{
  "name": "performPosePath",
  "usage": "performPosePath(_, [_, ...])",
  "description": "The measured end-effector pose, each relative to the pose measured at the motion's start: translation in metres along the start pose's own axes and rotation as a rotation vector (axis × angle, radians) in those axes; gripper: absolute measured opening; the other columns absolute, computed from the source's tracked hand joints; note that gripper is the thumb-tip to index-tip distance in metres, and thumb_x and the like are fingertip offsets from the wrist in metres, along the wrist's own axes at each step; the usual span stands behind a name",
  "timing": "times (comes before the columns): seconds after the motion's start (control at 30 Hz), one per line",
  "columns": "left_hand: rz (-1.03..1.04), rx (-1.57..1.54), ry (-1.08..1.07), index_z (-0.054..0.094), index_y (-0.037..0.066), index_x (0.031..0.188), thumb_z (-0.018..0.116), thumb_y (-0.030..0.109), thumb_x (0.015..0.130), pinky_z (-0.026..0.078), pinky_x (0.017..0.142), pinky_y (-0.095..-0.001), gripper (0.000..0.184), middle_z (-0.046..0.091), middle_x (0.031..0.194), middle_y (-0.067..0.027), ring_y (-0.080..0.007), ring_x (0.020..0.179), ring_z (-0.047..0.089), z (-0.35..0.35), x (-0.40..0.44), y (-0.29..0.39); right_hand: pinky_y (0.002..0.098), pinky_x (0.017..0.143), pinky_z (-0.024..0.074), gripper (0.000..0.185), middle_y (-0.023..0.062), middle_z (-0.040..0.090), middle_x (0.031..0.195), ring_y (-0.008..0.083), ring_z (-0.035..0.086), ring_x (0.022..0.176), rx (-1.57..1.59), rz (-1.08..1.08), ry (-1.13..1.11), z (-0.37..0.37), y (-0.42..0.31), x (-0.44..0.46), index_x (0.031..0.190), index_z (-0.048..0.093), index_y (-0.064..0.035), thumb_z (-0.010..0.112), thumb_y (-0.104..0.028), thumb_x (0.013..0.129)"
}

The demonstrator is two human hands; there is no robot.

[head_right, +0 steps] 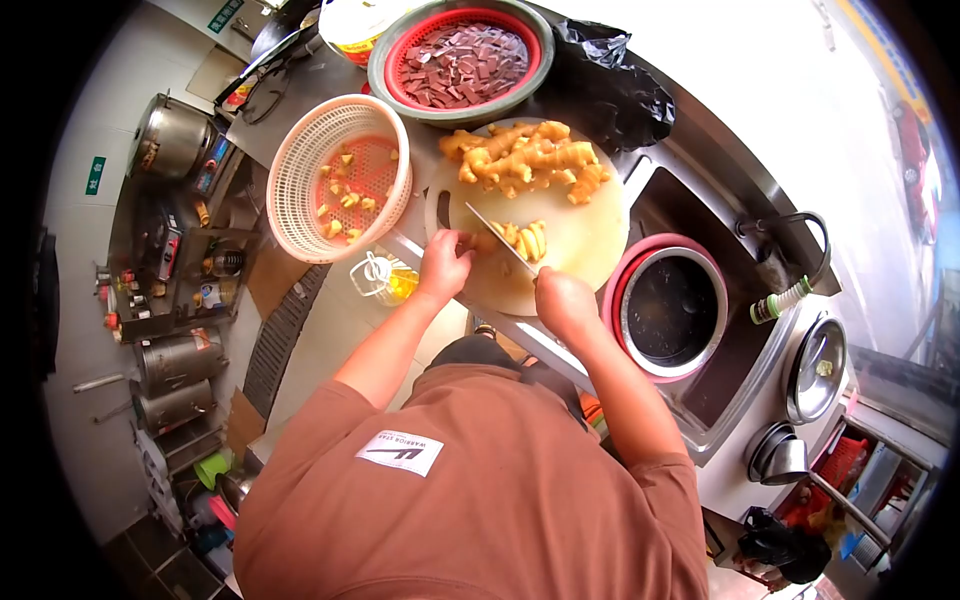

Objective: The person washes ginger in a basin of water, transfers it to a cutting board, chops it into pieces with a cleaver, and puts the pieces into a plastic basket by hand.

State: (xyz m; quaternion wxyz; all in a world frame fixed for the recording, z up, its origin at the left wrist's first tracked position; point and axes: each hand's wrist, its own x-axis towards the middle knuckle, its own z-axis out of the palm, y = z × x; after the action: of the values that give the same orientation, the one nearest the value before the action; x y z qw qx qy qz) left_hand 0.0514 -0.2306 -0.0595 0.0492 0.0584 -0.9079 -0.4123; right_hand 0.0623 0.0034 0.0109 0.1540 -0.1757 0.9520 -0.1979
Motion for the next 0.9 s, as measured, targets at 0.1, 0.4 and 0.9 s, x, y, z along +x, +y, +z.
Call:
performPosePath(0.1, [0.015, 0.005, 0.002, 0.066, -0.001, 0.098, 0.071, 0.004, 0.075, 0.055, 0.077, -0.0365, 0.024, 0.062, 0.096, -0.0153, -0.028, 0.083, 0.066, 0.001, -0.005, -0.001, 0.0516, 0.065, 0.0493, 0.018, 0.0219, 0.064, 0.07, 0.0419, 0.063, 0.067, 0.036, 0.017, -0.005, -0.016, -0.005, -0.002, 0.083, 0.06, -0.0013, 0.056, -0.017, 0.091])
performPosePath(0.4, [-0.029, -0.147, 0.096, 0.063, 0.004, 0.092, 0.069, 0.003, 0.079, 0.052, 0.073, -0.0386, 0.014, 0.059, 0.093, -0.0121, -0.0293, 0.079, 0.062, 0.007, -0.011, 0.002, 0.0517, 0.066, 0.0491, 0.017, 0.0214, 0.064, 0.072, 0.0425, 0.063, 0.069, 0.04, 0.009, -0.013, -0.01, -0.016, -0.006, 0.087, 0.058, -0.0014, 0.056, -0.018, 0.091])
performPosePath(0.9, [0.315, 0.223, -0.495, 0.054, 0.01, 0.136, 0.056, -0.001, 0.069, 0.036, 0.112, -0.0403, 0.068, 0.041, 0.149, -0.0158, -0.0369, 0.133, 0.039, -0.019, 0.035, 0.03, 0.048, 0.061, 0.0474, 0.016, 0.0235, 0.063, 0.074, 0.0431, 0.062, 0.073, 0.339, 0.265, 0.293, -0.01, 0.031, -0.099, 0.084, 0.06, 0.0003, 0.063, -0.014, 0.09])
